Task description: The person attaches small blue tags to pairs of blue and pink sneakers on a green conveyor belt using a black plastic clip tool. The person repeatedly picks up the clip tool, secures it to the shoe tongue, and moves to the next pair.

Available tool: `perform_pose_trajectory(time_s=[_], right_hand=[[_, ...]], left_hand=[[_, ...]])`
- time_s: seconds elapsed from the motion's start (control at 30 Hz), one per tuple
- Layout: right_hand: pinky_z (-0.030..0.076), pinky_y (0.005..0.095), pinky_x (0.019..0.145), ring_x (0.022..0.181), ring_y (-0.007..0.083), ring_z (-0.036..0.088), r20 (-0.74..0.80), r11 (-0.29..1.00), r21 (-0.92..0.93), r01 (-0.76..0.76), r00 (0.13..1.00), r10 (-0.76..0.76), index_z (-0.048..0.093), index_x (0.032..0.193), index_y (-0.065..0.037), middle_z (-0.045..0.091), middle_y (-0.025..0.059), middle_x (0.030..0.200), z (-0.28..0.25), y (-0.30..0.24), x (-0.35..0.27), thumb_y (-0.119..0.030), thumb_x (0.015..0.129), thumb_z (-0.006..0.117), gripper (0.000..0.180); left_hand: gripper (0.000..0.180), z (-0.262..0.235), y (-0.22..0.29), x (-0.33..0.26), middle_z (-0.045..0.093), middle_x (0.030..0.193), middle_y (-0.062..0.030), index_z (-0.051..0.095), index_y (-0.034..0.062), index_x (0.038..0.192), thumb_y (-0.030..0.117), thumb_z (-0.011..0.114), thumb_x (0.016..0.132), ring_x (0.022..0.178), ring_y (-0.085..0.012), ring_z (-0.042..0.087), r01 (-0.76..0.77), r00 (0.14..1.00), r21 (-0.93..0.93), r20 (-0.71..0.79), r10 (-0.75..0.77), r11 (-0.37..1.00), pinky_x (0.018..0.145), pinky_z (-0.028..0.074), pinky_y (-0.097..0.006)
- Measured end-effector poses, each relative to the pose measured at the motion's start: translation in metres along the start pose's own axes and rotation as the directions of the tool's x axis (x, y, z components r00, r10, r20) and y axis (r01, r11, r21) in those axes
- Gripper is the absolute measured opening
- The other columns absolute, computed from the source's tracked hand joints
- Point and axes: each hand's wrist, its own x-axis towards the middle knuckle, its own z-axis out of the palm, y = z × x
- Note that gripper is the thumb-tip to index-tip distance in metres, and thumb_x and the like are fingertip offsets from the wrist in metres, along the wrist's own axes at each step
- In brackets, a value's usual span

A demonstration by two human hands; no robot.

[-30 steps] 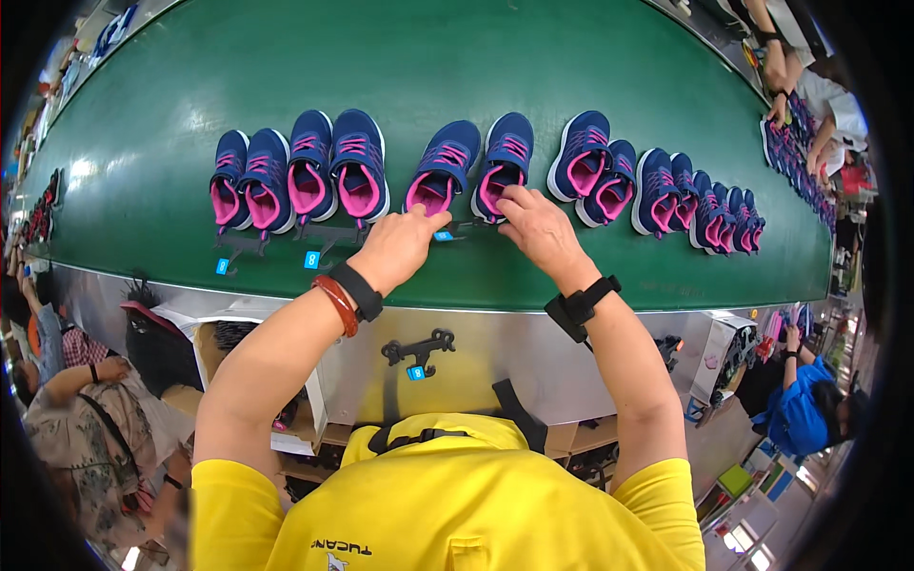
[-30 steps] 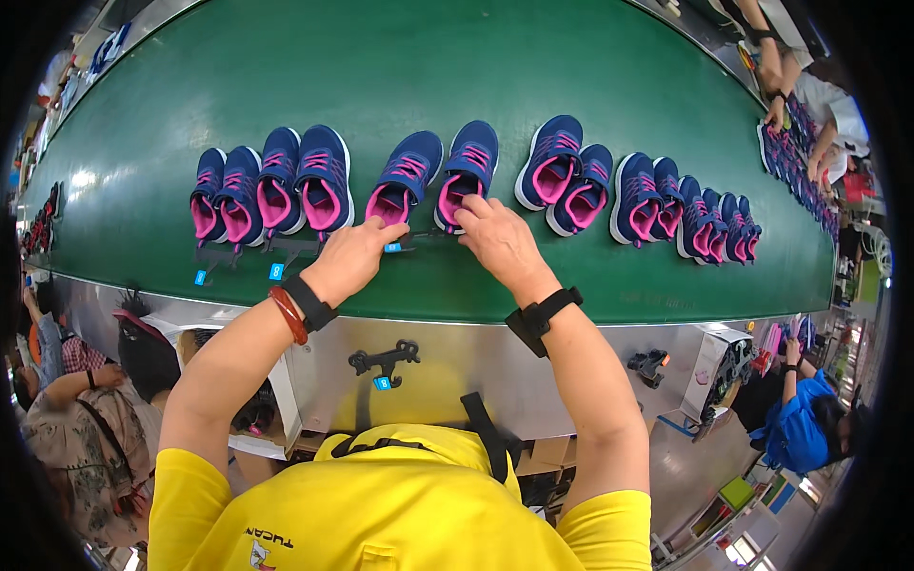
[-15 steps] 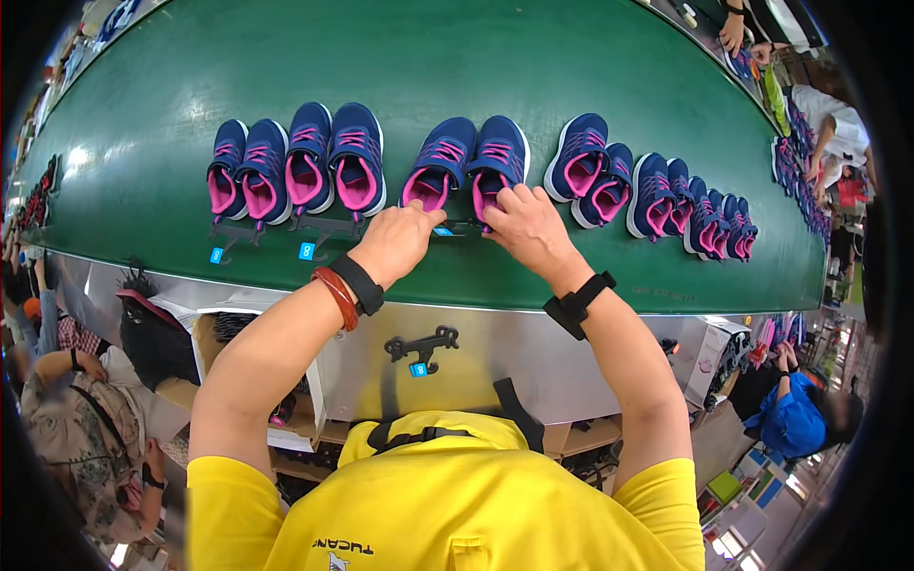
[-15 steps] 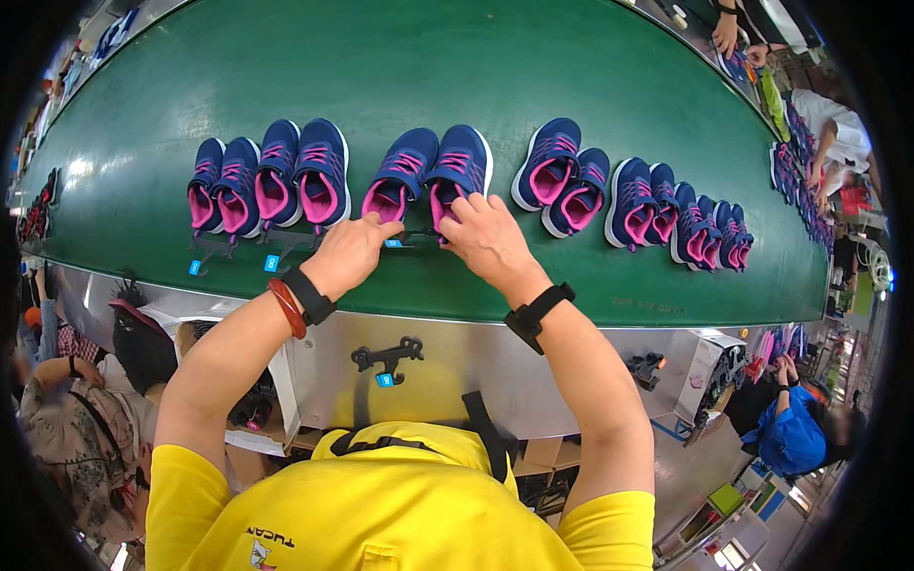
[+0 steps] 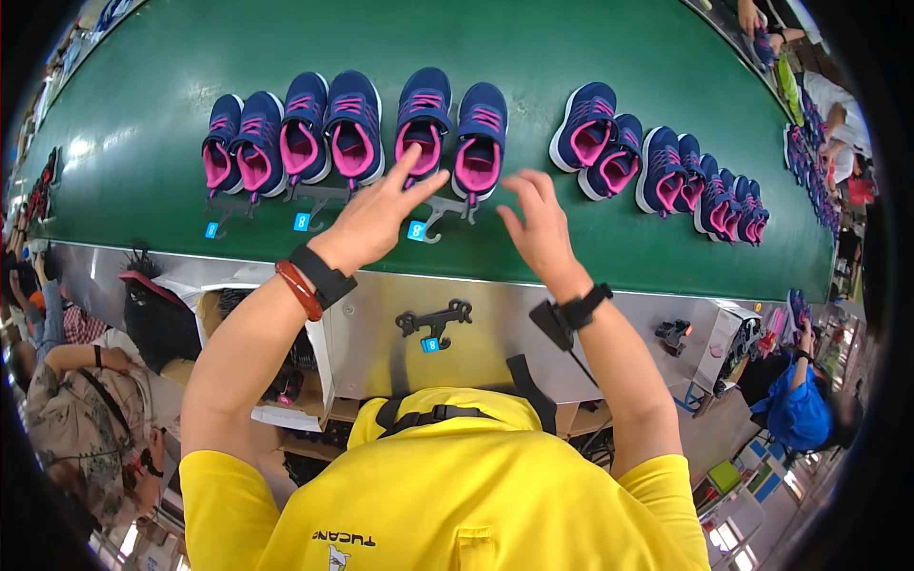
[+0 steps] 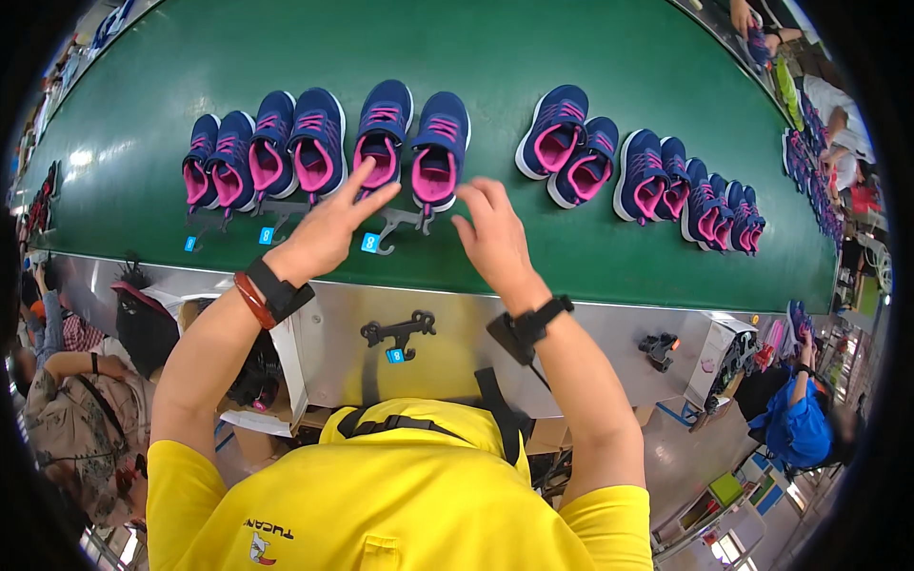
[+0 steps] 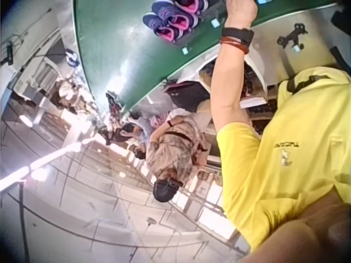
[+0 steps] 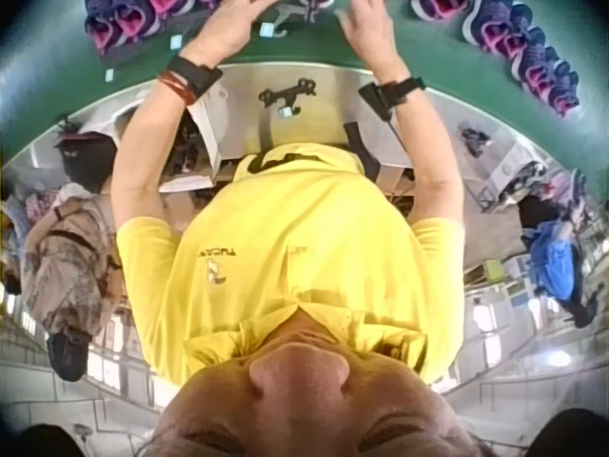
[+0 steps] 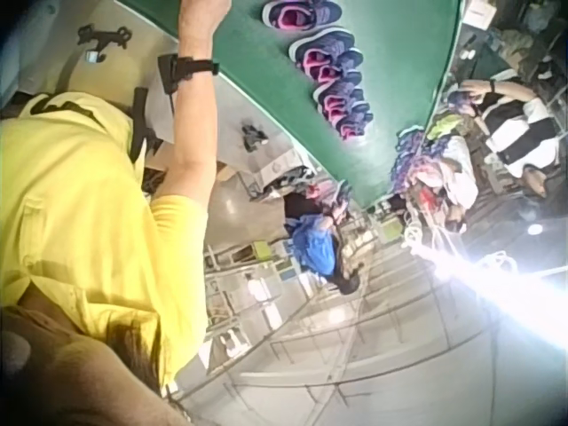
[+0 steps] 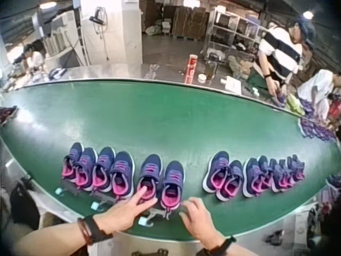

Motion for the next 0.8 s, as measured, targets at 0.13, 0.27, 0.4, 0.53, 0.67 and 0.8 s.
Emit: perform_pose_trajectory(time_s=[0.13, 0.27, 0.4, 0.53, 0.67, 0.8], right_hand=[[0.043, 0.0361, 0.071, 0.083, 0.0252, 0.054, 0.447, 0.900, -0.089, 0.427, 0.824, -0.347, 0.059, 0.086, -0.012, 0.056, 0.0058, 0.084, 0.012, -0.020, -0.065, -0.015, 0.072, 0.070, 0.018], [0.041, 0.0345, 0.082, 0.093, 0.0228, 0.053, 0.551, 0.885, -0.093, 0.456, 0.764, -0.336, 0.061, 0.090, -0.011, 0.056, 0.0057, 0.092, 0.036, -0.038, -0.097, -0.015, 0.075, 0.061, 0.015], [0.041, 0.0339, 0.084, 0.096, 0.0222, 0.054, 0.610, 0.883, -0.157, 0.443, 0.746, -0.266, 0.062, 0.087, -0.011, 0.057, 0.0051, 0.090, 0.036, -0.028, -0.110, -0.014, 0.077, 0.058, 0.011], [0.041, 0.0351, 0.086, 0.095, 0.0231, 0.053, 0.636, 0.942, -0.024, 0.334, 0.733, -0.243, 0.062, 0.081, -0.011, 0.057, 0.0055, 0.088, 0.013, -0.003, -0.115, -0.013, 0.076, 0.061, 0.005], [0.044, 0.0377, 0.081, 0.089, 0.0247, 0.056, 0.625, 0.956, 0.289, -0.045, 0.765, -0.153, 0.058, 0.079, -0.009, 0.058, 0.0064, 0.082, -0.022, 0.028, -0.111, -0.010, 0.080, 0.063, 0.005], [0.049, 0.0315, 0.061, 0.069, 0.0178, 0.061, 0.583, 0.503, 0.595, -0.627, 0.767, 0.267, 0.054, 0.099, -0.005, 0.062, 0.0061, 0.076, -0.058, 0.053, -0.090, -0.009, 0.091, 0.056, 0.008]], left_hand=[[0.063, -0.008, 0.001, -0.005, 0.046, 0.134, -0.0178, 0.057, 0.0105, 0.126, -0.018, 0.040, 0.073, 0.109, -0.0334, 0.058, 0.027, 0.961, -0.048, -0.274, -0.039, 0.999, 0.092, 0.048, -0.038], [0.042, -0.007, 0.033, 0.020, 0.058, 0.112, -0.0127, 0.063, 0.0062, 0.109, -0.014, 0.048, 0.076, 0.103, -0.0329, 0.059, -0.112, 0.916, -0.055, -0.392, 0.082, 0.992, 0.086, 0.050, -0.038], [0.039, 0.016, 0.065, 0.056, 0.058, 0.111, -0.0118, 0.061, 0.0064, 0.111, -0.009, 0.052, 0.077, 0.100, -0.0327, 0.059, -0.206, 0.929, 0.001, -0.314, 0.196, 0.979, 0.081, 0.051, -0.039], [0.051, 0.047, 0.087, 0.105, 0.053, 0.126, -0.0112, 0.054, 0.0087, 0.126, -0.005, 0.054, 0.077, 0.099, -0.0311, 0.060, -0.286, 0.926, 0.155, -0.209, 0.314, 0.946, 0.080, 0.053, -0.041], [0.040, 0.069, 0.104, 0.158, 0.051, 0.134, -0.0113, 0.054, 0.0074, 0.121, 0.001, 0.052, 0.082, 0.095, -0.0327, 0.063, -0.289, 0.943, 0.274, -0.083, 0.322, 0.917, 0.081, 0.054, -0.042], [0.020, 0.085, 0.079, 0.191, 0.063, 0.109, -0.0103, 0.058, 0.0073, 0.103, 0.006, 0.048, 0.086, 0.090, -0.0342, 0.064, -0.344, 0.923, 0.220, -0.099, 0.371, 0.913, 0.075, 0.053, -0.043]])
